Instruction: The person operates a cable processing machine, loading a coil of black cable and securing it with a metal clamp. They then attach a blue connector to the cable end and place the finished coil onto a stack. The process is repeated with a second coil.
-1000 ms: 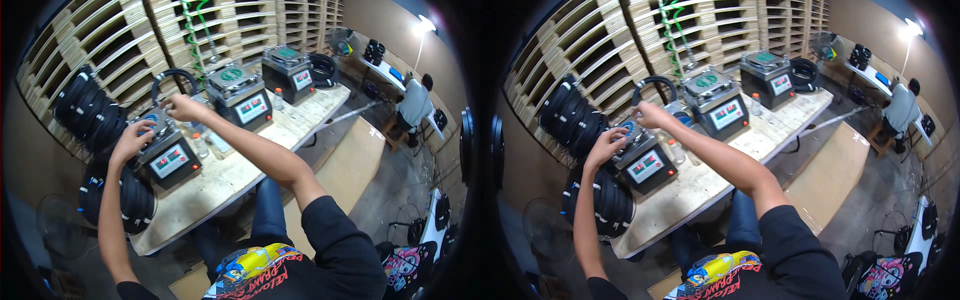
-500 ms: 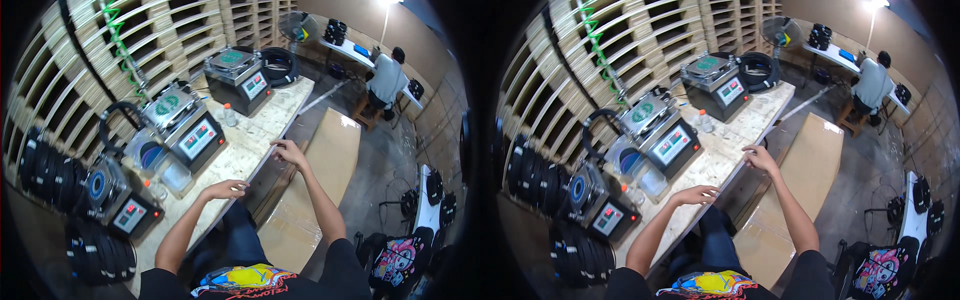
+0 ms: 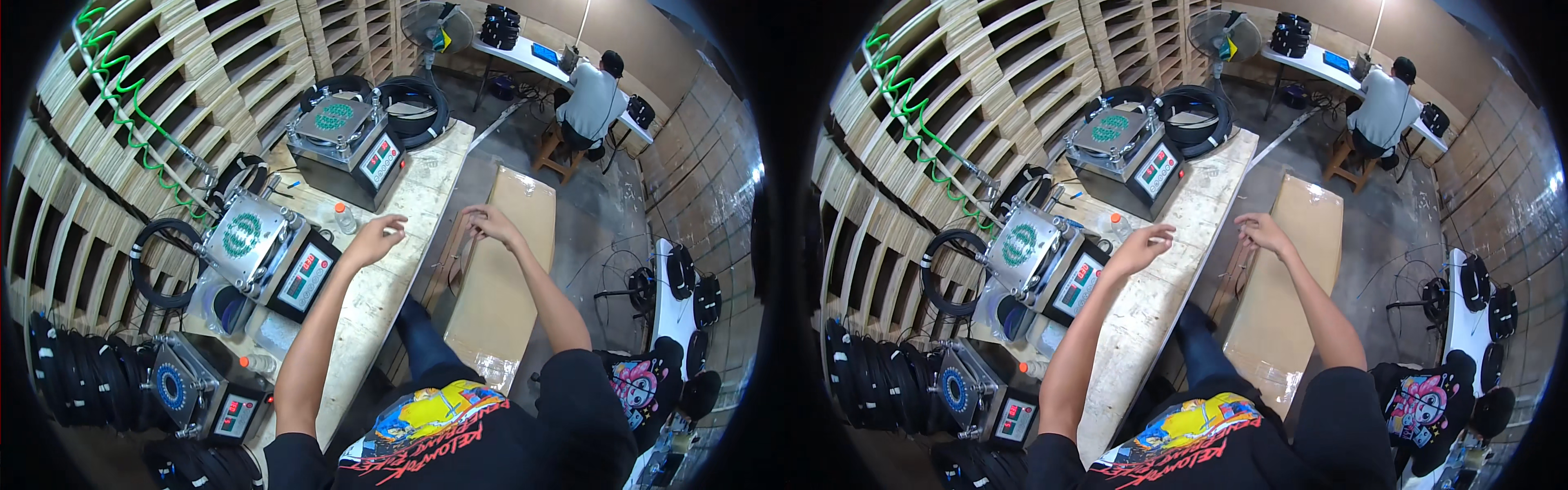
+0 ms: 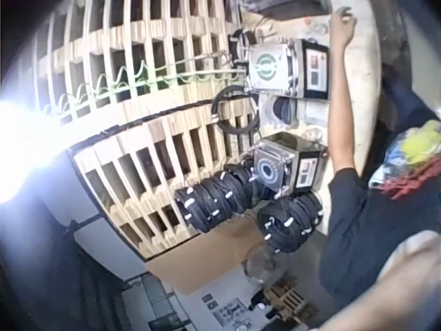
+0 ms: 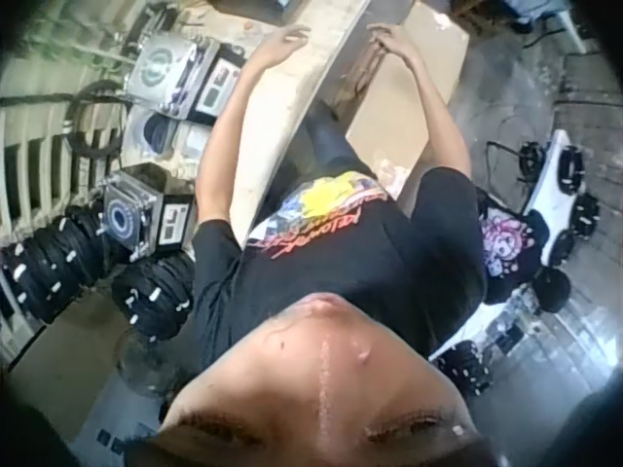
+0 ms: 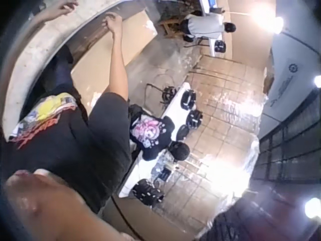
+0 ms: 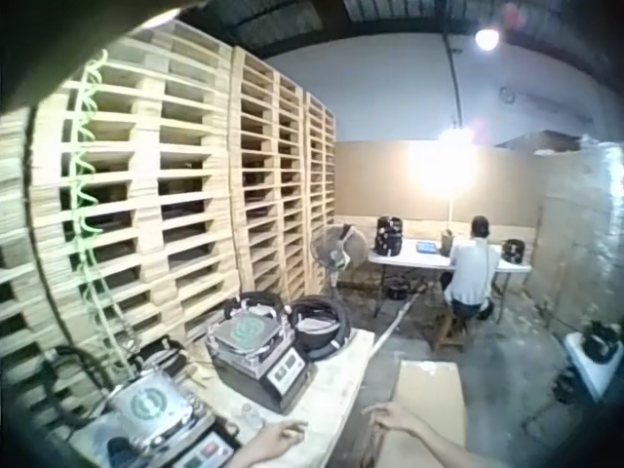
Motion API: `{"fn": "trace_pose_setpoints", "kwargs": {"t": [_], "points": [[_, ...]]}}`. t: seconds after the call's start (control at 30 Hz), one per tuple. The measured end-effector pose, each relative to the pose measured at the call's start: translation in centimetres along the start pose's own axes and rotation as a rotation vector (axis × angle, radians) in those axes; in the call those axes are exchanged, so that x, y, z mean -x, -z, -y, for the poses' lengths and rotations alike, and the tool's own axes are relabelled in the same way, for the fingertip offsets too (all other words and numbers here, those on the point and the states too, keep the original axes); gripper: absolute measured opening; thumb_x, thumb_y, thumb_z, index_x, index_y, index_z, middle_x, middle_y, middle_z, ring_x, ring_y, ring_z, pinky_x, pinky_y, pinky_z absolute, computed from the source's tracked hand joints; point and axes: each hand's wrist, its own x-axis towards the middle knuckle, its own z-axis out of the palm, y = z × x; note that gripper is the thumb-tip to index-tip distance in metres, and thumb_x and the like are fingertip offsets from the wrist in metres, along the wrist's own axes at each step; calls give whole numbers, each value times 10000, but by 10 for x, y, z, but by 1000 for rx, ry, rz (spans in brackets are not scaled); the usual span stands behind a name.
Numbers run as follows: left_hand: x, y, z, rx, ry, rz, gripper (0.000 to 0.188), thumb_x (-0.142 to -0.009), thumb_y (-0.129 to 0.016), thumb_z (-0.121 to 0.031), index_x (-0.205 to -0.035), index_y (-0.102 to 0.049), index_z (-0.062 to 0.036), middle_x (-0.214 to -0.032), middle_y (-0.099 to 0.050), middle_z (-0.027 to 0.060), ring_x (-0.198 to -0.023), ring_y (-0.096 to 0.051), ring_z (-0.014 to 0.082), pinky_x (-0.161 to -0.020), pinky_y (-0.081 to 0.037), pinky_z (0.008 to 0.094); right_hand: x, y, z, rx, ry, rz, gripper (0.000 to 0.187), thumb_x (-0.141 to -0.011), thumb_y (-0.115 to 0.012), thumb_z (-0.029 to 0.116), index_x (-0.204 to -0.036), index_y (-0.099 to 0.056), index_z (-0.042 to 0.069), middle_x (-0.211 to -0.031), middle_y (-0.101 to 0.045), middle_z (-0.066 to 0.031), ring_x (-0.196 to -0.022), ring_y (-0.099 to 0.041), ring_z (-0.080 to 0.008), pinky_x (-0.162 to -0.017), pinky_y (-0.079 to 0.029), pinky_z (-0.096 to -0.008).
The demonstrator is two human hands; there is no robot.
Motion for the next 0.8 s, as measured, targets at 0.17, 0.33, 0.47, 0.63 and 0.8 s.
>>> {"fn": "trace_pose_setpoints", "kwargs": {"t": [0.17, 0.33, 0.47, 0.63, 0.8], "points": [[-98, 8, 6, -50, -5, -50, 420, -957, -656, -178, -1338, -589, -15, -1176, -705, 151, -1025, -691, 231, -880, -548, 353, -118, 58, -2, 296, 238, 4, 323, -922, -553, 32, -1229, -647, -3, -869, -678, -57, -713, -629, -110, -642, -532, -268], [-253, -23, 40, -7, 51, -99, 548, -890, -677, -188, -1388, -528, -14, -1293, -625, 240, -1174, -629, 361, -990, -499, 439, -260, 100, 15, 573, 552, -125, 294, -868, -559, -19, -1115, -715, 12, -939, -707, -181, -865, -701, -283, -808, -564, -412], [-356, -48, 72, -367, 95, -393, 660, -800, -708, -90, -1390, -456, 64, -1362, -509, 229, -1243, -521, 389, -1033, -454, 460, -341, 115, 48, 966, 760, 76, 346, -782, -607, -17, -1106, -718, 29, -1202, -671, -144, -1162, -582, -286, -977, -460, -430], [-409, -61, 84, -704, 277, -508, 637, -770, -726, -85, -1354, -499, 31, -1174, -525, 173, -1114, -503, 340, -950, -446, 438, -407, 146, 60, 1307, 1002, 152, 298, -808, -614, 39, -1089, -710, 51, -1223, -641, -86, -1140, -518, -244, -918, -399, -379], [-427, -57, 92, -763, 314, -568, 561, -776, -729, -101, -1310, -568, -43, -1156, -531, 143, -1104, -509, 316, -941, -436, 419, -449, 148, 53, 1453, 1049, 301, 276, -785, -709, 153, -1050, -718, 74, -1139, -632, -71, -1166, -517, -255, -943, -405, -410]]}}
